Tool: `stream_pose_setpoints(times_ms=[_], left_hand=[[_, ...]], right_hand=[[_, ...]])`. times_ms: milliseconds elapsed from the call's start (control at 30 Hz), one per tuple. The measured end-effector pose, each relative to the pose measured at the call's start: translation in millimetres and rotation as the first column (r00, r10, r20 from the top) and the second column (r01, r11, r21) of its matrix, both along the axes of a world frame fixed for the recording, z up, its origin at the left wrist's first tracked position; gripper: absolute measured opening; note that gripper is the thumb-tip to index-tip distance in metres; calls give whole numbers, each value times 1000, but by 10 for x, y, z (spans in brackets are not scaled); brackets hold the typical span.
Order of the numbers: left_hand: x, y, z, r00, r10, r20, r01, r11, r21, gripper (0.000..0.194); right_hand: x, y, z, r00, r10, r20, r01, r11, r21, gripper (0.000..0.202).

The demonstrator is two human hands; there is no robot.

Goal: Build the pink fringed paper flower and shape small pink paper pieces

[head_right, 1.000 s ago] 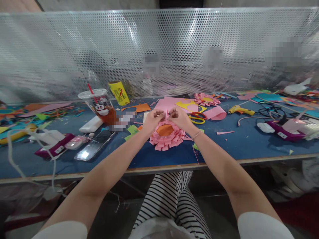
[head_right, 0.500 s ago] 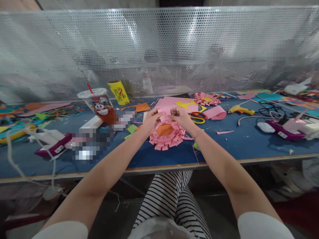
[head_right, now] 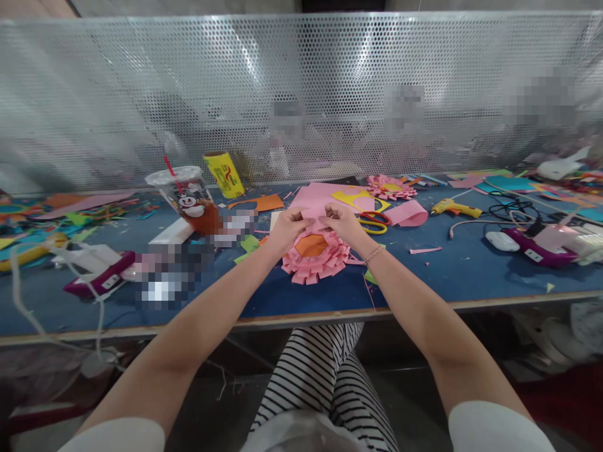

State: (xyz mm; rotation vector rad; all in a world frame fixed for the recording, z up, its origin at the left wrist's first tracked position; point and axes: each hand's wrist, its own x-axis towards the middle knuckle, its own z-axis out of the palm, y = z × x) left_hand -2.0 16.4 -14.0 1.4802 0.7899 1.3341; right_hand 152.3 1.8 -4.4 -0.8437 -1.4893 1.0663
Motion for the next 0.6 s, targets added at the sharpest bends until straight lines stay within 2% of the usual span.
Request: stream_pose_setpoints(times_ms=[133, 267, 367, 600], left_hand=[[-8, -13, 6, 1000, 16, -16, -16, 999, -28, 20], [3, -51, 39, 998, -5, 70, 13, 993, -113, 14], [14, -70, 54, 992, -8, 122, 26, 988, -151, 20], [18, -94, 79, 992, 4, 125, 16, 988, -157, 28]], right_hand=[[-17, -9, 15, 996, 13, -89, -20, 996, -88, 19], [-28, 0, 7, 987, 2, -161, -24, 991, -135, 18], [-24, 25, -15, 985, 15, -174, -39, 990, -133, 19], [-10, 66, -36, 985, -17, -170, 0, 995, -102, 23]])
